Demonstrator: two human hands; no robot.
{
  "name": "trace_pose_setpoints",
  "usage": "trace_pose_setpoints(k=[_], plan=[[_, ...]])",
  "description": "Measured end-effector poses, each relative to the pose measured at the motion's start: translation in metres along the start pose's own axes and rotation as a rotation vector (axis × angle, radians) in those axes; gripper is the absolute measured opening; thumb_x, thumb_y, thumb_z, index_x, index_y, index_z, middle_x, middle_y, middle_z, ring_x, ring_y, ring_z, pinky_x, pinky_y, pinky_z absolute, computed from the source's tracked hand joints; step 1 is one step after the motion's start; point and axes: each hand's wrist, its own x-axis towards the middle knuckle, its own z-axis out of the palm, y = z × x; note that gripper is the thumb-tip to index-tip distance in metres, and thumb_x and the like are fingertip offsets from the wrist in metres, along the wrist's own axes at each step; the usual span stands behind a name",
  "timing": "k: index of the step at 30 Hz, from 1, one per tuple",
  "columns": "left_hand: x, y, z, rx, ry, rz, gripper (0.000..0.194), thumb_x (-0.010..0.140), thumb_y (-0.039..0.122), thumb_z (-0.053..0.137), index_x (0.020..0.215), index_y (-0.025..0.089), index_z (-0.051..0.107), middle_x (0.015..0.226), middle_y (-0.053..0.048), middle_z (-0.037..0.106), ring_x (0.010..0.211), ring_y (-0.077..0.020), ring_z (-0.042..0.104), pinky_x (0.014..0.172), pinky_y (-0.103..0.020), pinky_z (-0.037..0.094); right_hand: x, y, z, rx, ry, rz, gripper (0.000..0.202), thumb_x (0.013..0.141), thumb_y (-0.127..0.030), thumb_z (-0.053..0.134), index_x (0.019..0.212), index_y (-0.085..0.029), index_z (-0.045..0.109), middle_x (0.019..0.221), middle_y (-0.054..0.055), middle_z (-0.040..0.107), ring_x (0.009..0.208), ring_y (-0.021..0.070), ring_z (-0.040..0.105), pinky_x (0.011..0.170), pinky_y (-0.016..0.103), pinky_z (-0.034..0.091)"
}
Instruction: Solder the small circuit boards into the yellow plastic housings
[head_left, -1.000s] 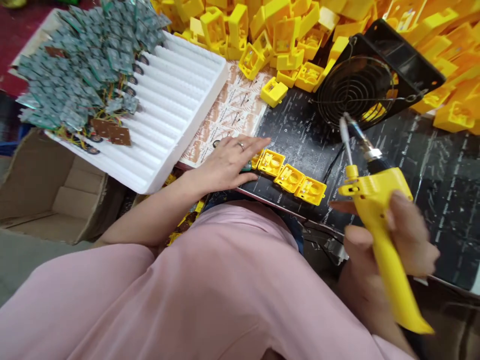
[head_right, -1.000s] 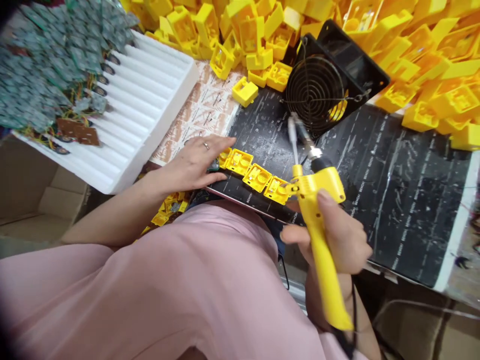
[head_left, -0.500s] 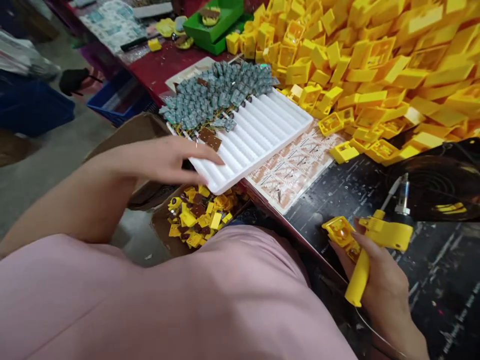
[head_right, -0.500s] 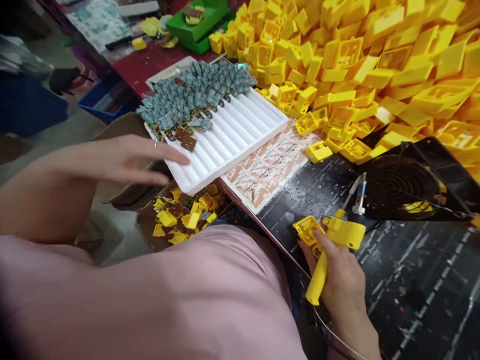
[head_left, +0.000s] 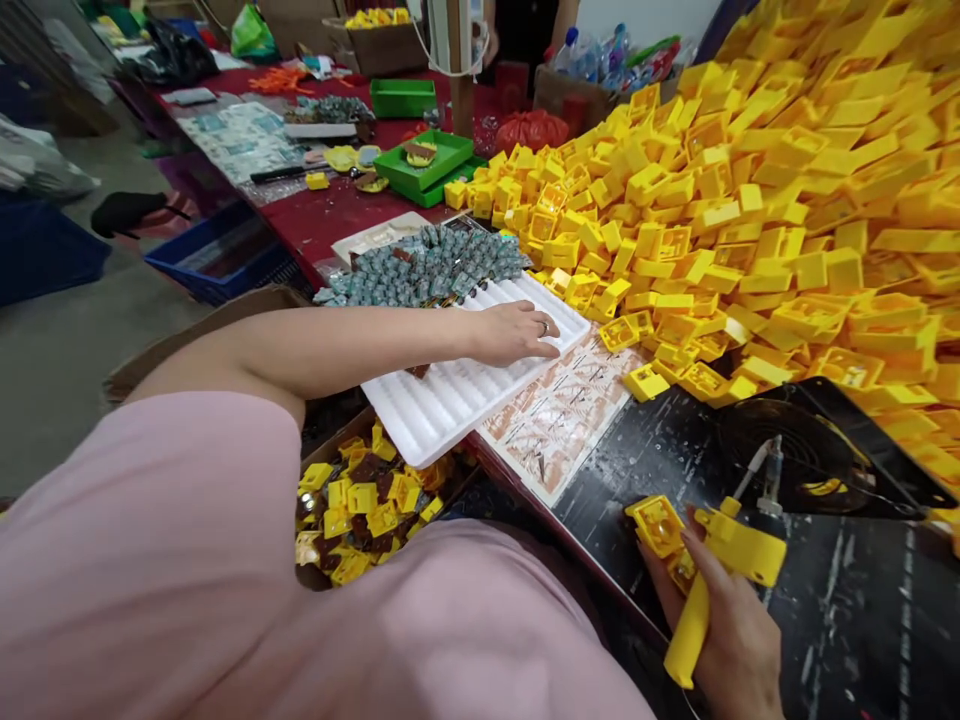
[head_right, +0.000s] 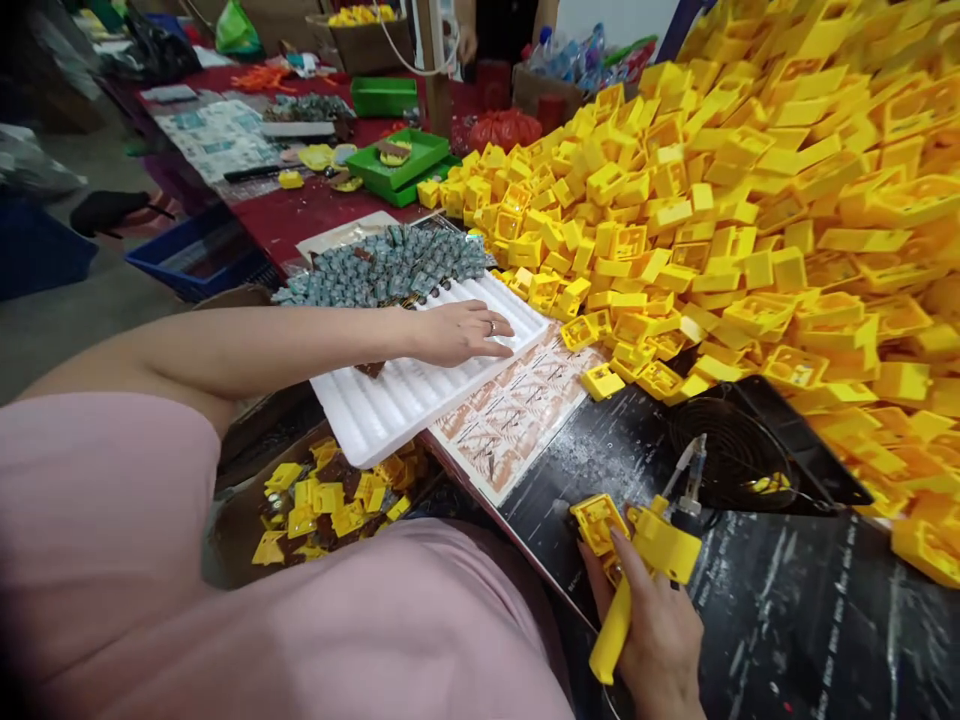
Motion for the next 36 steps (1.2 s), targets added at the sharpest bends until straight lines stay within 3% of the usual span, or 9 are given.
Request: trace_pose_setpoints(k=[4, 10, 14, 16, 19, 21, 24, 30, 36], plan=[[0.012, -0.027, -0.005, 0.004, 0.075, -0.213, 0.054, 0.098, 0.004, 0.037, 0.137, 0.020, 0.071, 0.124, -0.010, 0.078, 0.115, -0.0231, 0.070, 0.111, -0.043, 0.045, 0.008, -0.005, -0.004, -0.124, 0.046, -0.185, 0.079, 0.099, -0.036, 0.071, 0.168, -0.028, 0.032, 0.100, 0.010, 0.080, 0.068, 0.0266, 0.077, 0.046, 0.028, 0.050], [0.018, -0.093, 0.000, 0.021, 0.130, -0.648, 0.039, 0.095, 0.024, 0.058, 0.128, 0.013, 0.074, 0.137, -0.018, 0.071, 0.136, -0.0367, 0.058, 0.107, -0.048, 0.046, 0.016, -0.012, -0.007, -0.158, 0.013, -0.178, 0.077, 0.099, -0.029, 0.070, 0.167, -0.022, 0.034, 0.107, 0.013, 0.080, 0.081, 0.0266, 0.080, 0.057, 0.025, 0.057], [0.009, -0.099, 0.000, -0.006, 0.123, -0.742, 0.028, 0.094, 0.029, 0.062, 0.114, 0.019, 0.078, 0.121, -0.007, 0.078, 0.123, -0.0269, 0.063, 0.099, -0.041, 0.049, 0.028, -0.019, -0.011, -0.113, 0.058, -0.226, 0.074, 0.100, -0.030, 0.070, 0.166, -0.019, 0.036, 0.094, 0.010, 0.081, 0.061, 0.0230, 0.074, 0.049, 0.028, 0.053], [-0.006, -0.091, -0.009, -0.033, 0.153, -0.818, 0.038, 0.100, 0.048, 0.057, 0.121, 0.022, 0.076, 0.111, 0.000, 0.079, 0.110, -0.0191, 0.064, 0.085, -0.036, 0.050, 0.033, -0.023, -0.013, -0.104, 0.054, -0.222, 0.066, 0.101, -0.030, 0.069, 0.161, -0.020, 0.042, 0.083, 0.005, 0.079, 0.052, 0.0208, 0.069, 0.049, 0.028, 0.053], [-0.034, -0.076, -0.031, -0.120, 0.349, -0.888, 0.062, 0.105, 0.062, 0.035, 0.132, 0.018, 0.069, 0.122, -0.001, 0.077, 0.111, -0.0163, 0.065, 0.094, -0.034, 0.052, 0.036, -0.028, -0.016, -0.072, 0.015, -0.176, 0.048, 0.102, -0.030, 0.067, 0.147, -0.020, 0.052, 0.078, 0.002, 0.076, 0.053, 0.0203, 0.069, 0.051, 0.029, 0.053], [-0.046, -0.065, -0.045, -0.243, 0.535, -0.789, 0.077, 0.102, 0.075, 0.037, 0.131, 0.010, 0.068, 0.125, -0.003, 0.076, 0.108, -0.0134, 0.065, 0.103, -0.032, 0.053, 0.037, -0.033, -0.016, -0.040, -0.019, -0.146, 0.043, 0.102, -0.030, 0.066, 0.142, -0.019, 0.055, 0.088, 0.006, 0.078, 0.062, 0.0201, 0.072, 0.058, 0.028, 0.056], [-0.043, -0.037, -0.057, -0.530, 0.669, -0.614, 0.082, 0.092, 0.085, 0.051, 0.143, 0.022, 0.061, 0.122, 0.000, 0.075, 0.098, -0.0138, 0.066, 0.091, -0.034, 0.057, 0.040, -0.042, -0.014, 0.024, -0.054, -0.119, 0.045, 0.102, -0.029, 0.067, 0.144, -0.022, 0.052, 0.104, 0.009, 0.079, 0.077, 0.0198, 0.075, 0.069, 0.028, 0.060], [0.012, 0.053, -0.035, -1.128, 0.199, -0.290, 0.045, 0.096, 0.032, 0.061, 0.138, 0.014, 0.064, 0.118, -0.009, 0.074, 0.077, -0.0109, 0.071, 0.078, -0.036, 0.063, 0.048, -0.048, -0.008, 0.092, -0.121, -0.065, 0.050, 0.103, -0.038, 0.067, 0.146, -0.023, 0.048, 0.105, 0.005, 0.075, 0.085, 0.0209, 0.073, 0.094, 0.039, 0.060], [0.021, 0.097, 0.003, -0.455, 0.027, -0.134, 0.033, 0.094, 0.030, 0.059, 0.122, 0.018, 0.071, 0.094, -0.005, 0.076, 0.090, -0.0221, 0.074, 0.080, -0.033, 0.059, 0.045, -0.044, -0.009, 0.185, -0.146, 0.011, 0.047, 0.101, -0.034, 0.069, 0.144, -0.027, 0.052, 0.116, 0.006, 0.074, 0.096, 0.0219, 0.071, 0.097, 0.039, 0.058]])
